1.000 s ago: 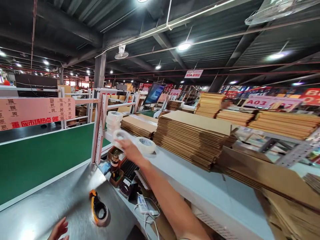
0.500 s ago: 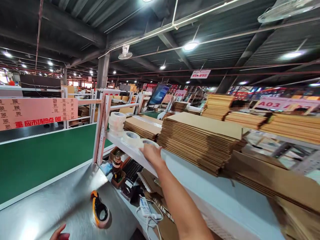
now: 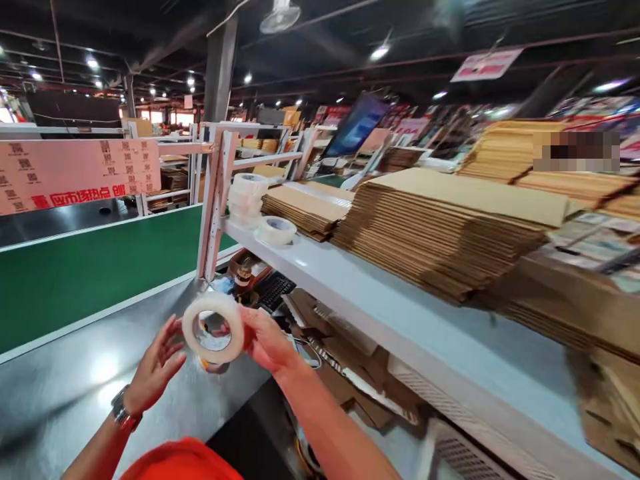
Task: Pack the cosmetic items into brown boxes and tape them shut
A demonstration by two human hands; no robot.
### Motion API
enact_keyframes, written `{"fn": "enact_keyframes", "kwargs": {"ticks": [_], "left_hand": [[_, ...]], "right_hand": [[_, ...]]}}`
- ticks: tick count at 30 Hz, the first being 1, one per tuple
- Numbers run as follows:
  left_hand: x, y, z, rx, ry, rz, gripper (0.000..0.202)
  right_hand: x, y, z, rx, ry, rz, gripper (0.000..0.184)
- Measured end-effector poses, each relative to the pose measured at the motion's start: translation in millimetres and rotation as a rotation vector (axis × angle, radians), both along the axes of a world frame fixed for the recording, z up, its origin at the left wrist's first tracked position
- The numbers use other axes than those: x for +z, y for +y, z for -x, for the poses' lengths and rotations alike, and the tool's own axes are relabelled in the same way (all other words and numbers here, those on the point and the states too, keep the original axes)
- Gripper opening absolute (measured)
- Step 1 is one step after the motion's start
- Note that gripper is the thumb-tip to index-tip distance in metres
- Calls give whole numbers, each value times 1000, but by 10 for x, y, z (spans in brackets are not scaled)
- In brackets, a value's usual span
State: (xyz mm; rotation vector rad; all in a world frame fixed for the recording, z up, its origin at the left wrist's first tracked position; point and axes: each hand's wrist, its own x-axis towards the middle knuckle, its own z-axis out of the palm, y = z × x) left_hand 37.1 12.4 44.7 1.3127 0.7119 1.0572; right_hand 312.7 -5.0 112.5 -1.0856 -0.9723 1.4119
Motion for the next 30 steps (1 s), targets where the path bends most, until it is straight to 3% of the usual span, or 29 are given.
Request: {"fn": "enact_keyframes", "kwargs": {"ticks": [3,7,12,17,19,21,23,26,28,30], "left_hand": [[32,-22,-17,-32,-173,264,75],[-112,-135,71,72,-360,634,52],[-130,-182,95,111,-510,912,30],[-146,-148,70,254,-658,1002,19],[-250,-171,82,200,-574,938,24],[-386,-207,118,125,-332,842,44],[-502,-231,187,222,6,666,73],[-542,-207,354,437,361,148,102],[-475,-158,483,342,436,-202,97],[-380,-110,592,136,445,-375,86]], "right_hand": [[-302,53,390,131,231,208,44],[-590,143,635,235,288,326,47],[-822,129,838,146,158,285,48],[-839,28,1064,110,51,122,50],[-795,10,1129,116,39,46,51],[-742,16,1154,126,37,5,54],[-693,40,1138,179,44,8,57],[-649,80,1082,344,42,30,58],[-648,95,1052,463,35,55,59],[-664,102,1034,548,41,91,66]]}}
